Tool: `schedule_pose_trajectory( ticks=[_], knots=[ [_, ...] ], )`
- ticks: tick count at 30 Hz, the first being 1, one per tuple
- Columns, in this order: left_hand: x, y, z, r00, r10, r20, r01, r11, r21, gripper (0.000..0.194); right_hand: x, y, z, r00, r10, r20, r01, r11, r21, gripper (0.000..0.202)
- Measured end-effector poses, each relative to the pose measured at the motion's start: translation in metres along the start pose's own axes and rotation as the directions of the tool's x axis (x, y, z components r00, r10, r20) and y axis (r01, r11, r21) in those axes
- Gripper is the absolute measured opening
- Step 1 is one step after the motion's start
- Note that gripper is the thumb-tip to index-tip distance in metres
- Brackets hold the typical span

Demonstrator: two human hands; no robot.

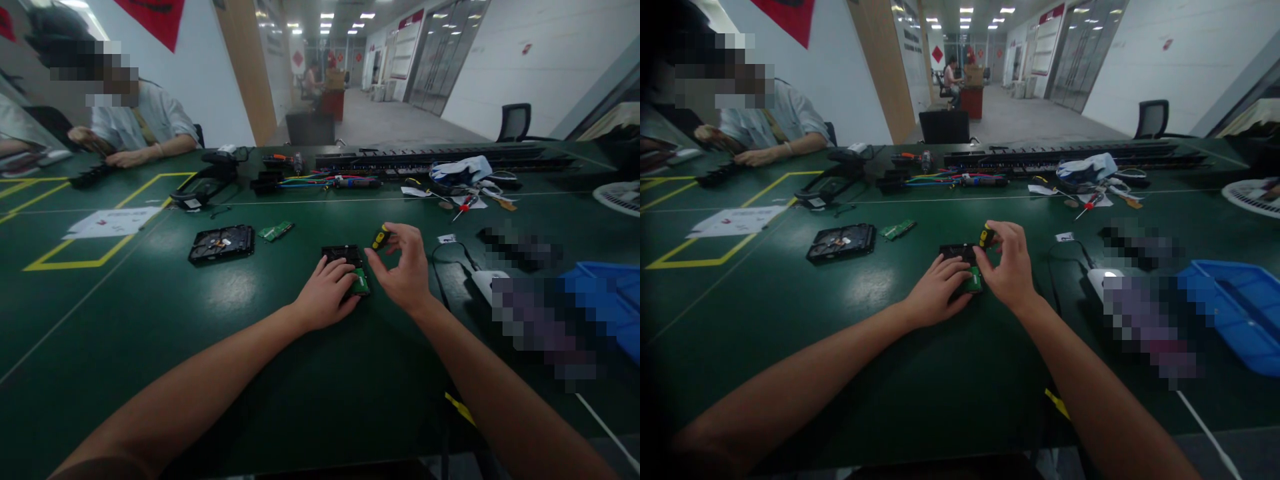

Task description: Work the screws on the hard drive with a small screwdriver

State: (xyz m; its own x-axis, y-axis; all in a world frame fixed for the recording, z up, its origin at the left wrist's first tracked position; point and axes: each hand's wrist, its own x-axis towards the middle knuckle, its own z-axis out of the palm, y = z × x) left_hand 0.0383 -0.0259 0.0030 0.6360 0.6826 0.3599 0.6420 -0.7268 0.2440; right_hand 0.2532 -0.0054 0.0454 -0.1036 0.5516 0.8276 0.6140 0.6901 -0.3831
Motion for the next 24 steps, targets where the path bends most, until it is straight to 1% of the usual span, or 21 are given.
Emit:
schedule_pose_trajectory(
  ticks=[5,11,15,18,24],
  knots=[
    [0.0,-0.0003,0.0004,1.0,-0.002,0.001,0.002,1.0,-0.009,0.04,-0.0032,0.0041,0.0035,1.0,0.028,-0.009,-0.027,0.999,0.046,0.062],
    [0.0009,0.0001,-0.0001,1.0,0.0,0.004,0.0,1.0,0.004,0.04,-0.0039,0.0043,0.0026,0.998,0.036,-0.058,-0.036,0.999,-0.009,0.063],
    [0.001,0.0005,-0.0002,1.0,0.005,-0.001,-0.005,1.0,0.004,0.038,-0.0004,0.001,-0.0009,0.999,0.022,-0.039,-0.024,0.999,-0.045,0.06],
    [0.0008,0.0012,-0.0009,1.0,0.001,-0.009,-0.001,1.0,-0.002,0.038,0.0001,-0.0002,-0.0019,1.0,0.026,-0.005,-0.026,1.0,-0.012,0.059],
    [0.0005,0.0007,-0.0005,1.0,0.004,-0.005,-0.003,1.0,0.005,0.038,-0.0013,-0.0007,0.0005,0.999,0.034,0.026,-0.035,0.999,0.04,0.067]
  ],
)
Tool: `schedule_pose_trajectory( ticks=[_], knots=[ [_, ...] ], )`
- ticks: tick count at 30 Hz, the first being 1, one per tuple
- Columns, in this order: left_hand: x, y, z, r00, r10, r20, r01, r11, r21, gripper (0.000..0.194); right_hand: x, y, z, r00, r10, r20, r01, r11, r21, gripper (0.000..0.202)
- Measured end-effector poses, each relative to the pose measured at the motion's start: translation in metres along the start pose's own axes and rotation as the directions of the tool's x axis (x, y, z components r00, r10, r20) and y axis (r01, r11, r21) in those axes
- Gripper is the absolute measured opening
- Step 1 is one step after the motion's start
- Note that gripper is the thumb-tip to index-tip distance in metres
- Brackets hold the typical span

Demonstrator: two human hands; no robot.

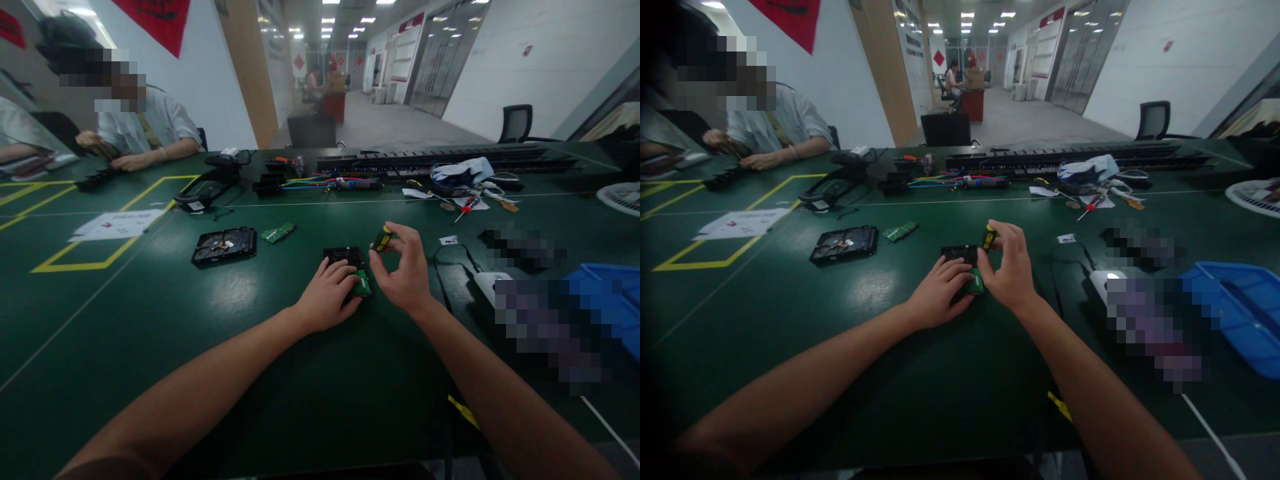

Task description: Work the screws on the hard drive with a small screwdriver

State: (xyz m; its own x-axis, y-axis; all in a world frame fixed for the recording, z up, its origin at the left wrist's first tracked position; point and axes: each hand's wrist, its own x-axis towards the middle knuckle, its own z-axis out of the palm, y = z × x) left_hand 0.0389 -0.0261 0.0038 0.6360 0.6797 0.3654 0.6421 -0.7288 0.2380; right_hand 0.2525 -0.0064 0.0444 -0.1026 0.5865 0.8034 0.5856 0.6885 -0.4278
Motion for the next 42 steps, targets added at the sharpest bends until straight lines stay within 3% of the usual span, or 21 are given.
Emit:
schedule_pose_trajectory(
  ticks=[16,31,42],
  knots=[
    [0.0005,-0.0001,-0.0006,1.0,-0.003,0.001,0.003,1.0,-0.014,0.038,0.0014,-0.0006,-0.0013,0.998,0.038,-0.051,-0.042,0.995,-0.089,0.064],
    [0.0001,0.0,-0.0002,1.0,-0.002,0.005,0.002,1.0,-0.008,0.039,-0.0008,0.0003,-0.0007,0.999,0.029,0.028,-0.028,0.999,-0.022,0.078],
    [0.0006,0.0006,-0.0021,1.0,-0.004,0.014,0.004,1.0,-0.006,0.038,0.0002,-0.0005,-0.0005,0.999,0.039,-0.014,-0.04,0.994,-0.098,0.07]
  ],
)
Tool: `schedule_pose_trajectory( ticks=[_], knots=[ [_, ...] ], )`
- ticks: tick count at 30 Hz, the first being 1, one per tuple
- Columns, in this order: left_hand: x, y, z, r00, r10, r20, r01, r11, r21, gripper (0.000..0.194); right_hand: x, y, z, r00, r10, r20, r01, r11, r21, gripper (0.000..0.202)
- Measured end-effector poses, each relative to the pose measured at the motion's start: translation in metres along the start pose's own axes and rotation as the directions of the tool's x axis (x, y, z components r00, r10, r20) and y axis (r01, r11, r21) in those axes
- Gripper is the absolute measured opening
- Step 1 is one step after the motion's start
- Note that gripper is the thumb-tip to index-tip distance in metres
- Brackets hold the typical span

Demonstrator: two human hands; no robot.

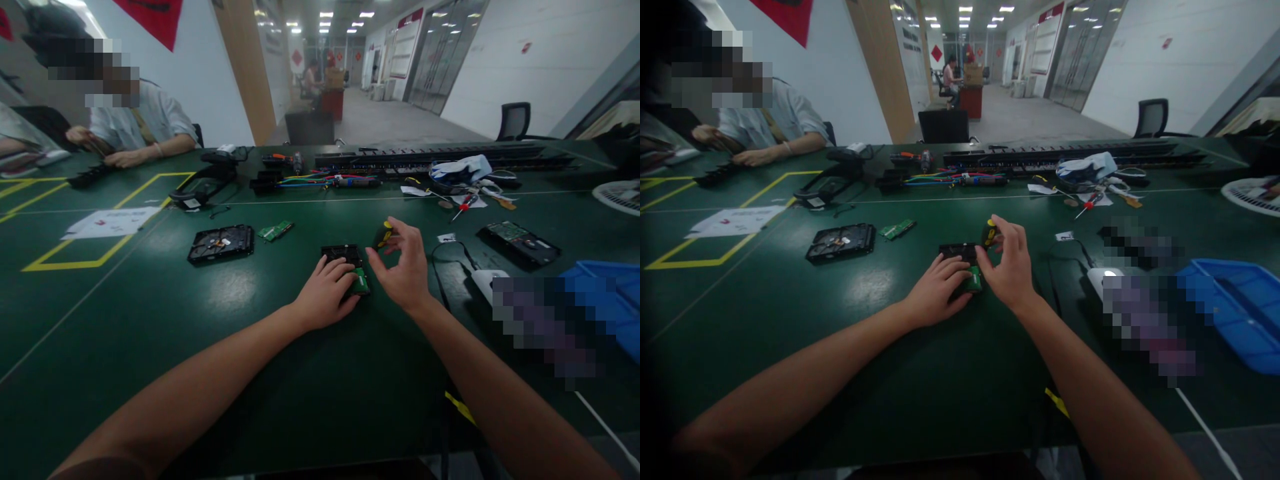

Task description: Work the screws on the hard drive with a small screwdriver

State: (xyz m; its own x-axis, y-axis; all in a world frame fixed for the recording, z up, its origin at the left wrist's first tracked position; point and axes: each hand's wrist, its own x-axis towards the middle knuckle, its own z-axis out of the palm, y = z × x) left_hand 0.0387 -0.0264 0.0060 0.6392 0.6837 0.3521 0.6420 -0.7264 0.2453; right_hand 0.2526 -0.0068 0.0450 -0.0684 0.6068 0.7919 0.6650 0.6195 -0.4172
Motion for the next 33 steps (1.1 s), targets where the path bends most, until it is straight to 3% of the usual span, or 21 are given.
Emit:
schedule_pose_trajectory(
  ticks=[18,33],
  knots=[
    [0.0002,0.0009,-0.0003,1.0,-0.001,0.0,0.001,1.0,0.001,0.038,-0.0027,0.0025,0.0017,0.999,-0.021,0.044,0.019,0.999,0.031,0.077],
    [0.0001,0.0012,-0.0001,1.0,-0.005,-0.003,0.005,1.0,-0.006,0.039,-0.0014,0.0024,0.003,0.998,0.048,0.04,-0.05,0.998,0.044,0.078]
  ],
)
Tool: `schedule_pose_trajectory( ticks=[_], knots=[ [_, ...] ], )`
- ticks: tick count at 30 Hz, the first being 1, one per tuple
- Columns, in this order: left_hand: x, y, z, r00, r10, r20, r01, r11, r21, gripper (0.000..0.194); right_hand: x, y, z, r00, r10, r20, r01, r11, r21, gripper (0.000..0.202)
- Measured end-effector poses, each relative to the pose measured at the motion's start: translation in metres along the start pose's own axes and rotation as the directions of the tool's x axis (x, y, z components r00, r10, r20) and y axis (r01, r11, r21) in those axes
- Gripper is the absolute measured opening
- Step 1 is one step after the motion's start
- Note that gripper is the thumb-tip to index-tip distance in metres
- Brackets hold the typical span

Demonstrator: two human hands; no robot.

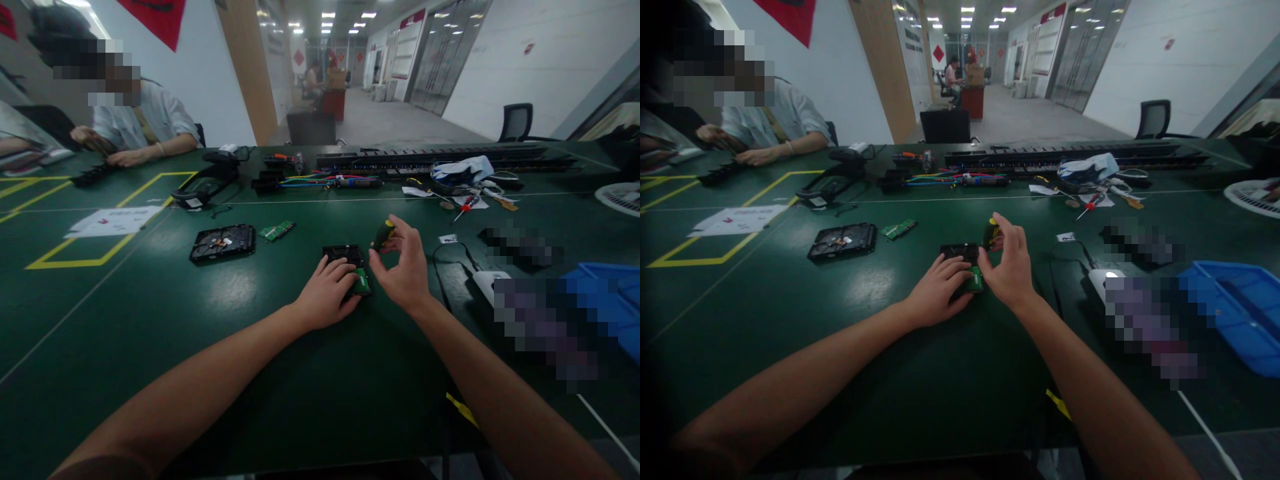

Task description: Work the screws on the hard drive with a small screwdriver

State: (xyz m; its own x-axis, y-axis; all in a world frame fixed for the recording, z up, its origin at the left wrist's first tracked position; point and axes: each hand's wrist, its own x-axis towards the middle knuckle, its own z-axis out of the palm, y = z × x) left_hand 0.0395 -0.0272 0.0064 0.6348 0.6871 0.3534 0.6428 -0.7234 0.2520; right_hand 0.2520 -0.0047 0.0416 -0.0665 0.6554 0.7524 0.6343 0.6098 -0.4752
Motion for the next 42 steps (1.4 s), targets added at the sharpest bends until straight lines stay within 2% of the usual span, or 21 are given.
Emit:
schedule_pose_trajectory(
  ticks=[4,12,20,27,33,42],
  knots=[
    [-0.0004,-0.0003,0.0008,1.0,0.001,-0.002,-0.001,1.0,-0.001,0.039,-0.0013,0.0015,0.0002,1.0,-0.024,0.005,0.024,0.999,0.029,0.08],
    [-0.0005,-0.0016,0.0013,1.0,0.004,-0.008,-0.004,1.0,-0.003,0.038,-0.0011,-0.0008,-0.0021,0.999,-0.046,-0.025,0.046,0.998,0.03,0.063],
    [-0.0005,-0.0014,0.0012,1.0,0.006,-0.007,-0.006,1.0,0.007,0.038,-0.0002,-0.0041,-0.0018,0.999,-0.023,-0.045,0.024,0.999,0.031,0.057],
    [-0.0004,-0.0017,0.0014,1.0,0.002,-0.001,-0.002,1.0,0.0,0.039,-0.0018,-0.0014,-0.0032,1.0,-0.006,0.007,0.006,0.997,0.08,0.059],
    [-0.0007,-0.0019,0.0016,1.0,0.008,0.005,-0.008,1.0,0.012,0.039,-0.0022,0.0025,-0.0027,0.998,-0.052,-0.02,0.052,0.998,0.021,0.061],
    [-0.0004,-0.0017,0.0015,1.0,0.011,-0.01,-0.011,1.0,0.011,0.037,0.0022,-0.0048,-0.0063,0.992,-0.114,-0.049,0.113,0.994,-0.007,0.061]
  ],
)
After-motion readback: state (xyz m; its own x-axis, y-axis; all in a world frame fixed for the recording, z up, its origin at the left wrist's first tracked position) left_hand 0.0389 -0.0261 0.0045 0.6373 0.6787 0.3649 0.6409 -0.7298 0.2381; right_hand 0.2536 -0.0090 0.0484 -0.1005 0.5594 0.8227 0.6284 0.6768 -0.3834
